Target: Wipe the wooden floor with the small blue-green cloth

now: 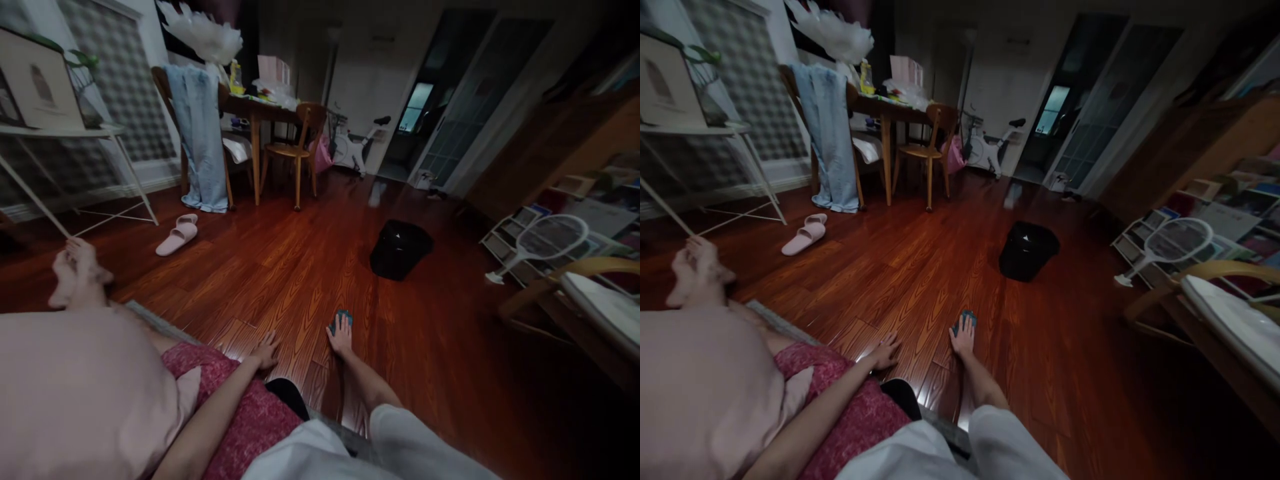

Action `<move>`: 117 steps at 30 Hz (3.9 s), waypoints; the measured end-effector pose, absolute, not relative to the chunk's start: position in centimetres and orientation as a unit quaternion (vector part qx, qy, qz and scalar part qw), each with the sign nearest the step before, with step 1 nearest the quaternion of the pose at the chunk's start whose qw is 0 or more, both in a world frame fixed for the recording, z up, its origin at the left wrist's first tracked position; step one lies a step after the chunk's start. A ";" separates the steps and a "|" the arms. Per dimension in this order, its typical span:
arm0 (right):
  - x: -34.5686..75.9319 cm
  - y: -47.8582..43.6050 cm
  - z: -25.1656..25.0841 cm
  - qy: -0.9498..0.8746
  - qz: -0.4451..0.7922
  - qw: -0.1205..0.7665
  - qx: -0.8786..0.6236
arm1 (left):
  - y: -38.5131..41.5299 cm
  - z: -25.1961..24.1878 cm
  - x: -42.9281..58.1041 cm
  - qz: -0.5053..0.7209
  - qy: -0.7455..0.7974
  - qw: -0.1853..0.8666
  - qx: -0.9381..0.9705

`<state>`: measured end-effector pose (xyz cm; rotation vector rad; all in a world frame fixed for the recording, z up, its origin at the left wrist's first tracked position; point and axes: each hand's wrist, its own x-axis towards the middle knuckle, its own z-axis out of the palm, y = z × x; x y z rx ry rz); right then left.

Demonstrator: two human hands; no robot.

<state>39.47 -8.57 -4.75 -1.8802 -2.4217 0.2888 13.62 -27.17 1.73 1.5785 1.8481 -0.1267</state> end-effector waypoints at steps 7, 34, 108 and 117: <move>39.8 -13.9 -6.7 -0.856 0.084 0.073 -0.505 | -27.0 1.4 13.7 -0.044 0.714 0.349 0.605; 37.4 -16.9 -3.6 -0.855 0.171 0.088 -0.481 | -26.5 -0.2 13.1 -0.076 0.712 0.299 0.630; 42.7 -9.6 -6.3 -0.678 0.043 0.223 -0.699 | -27.3 2.0 14.2 -0.031 0.715 0.356 0.600; 30.0 -15.9 -5.4 -0.878 0.122 0.111 -0.450 | -27.0 0.9 14.3 0.057 0.764 0.294 0.572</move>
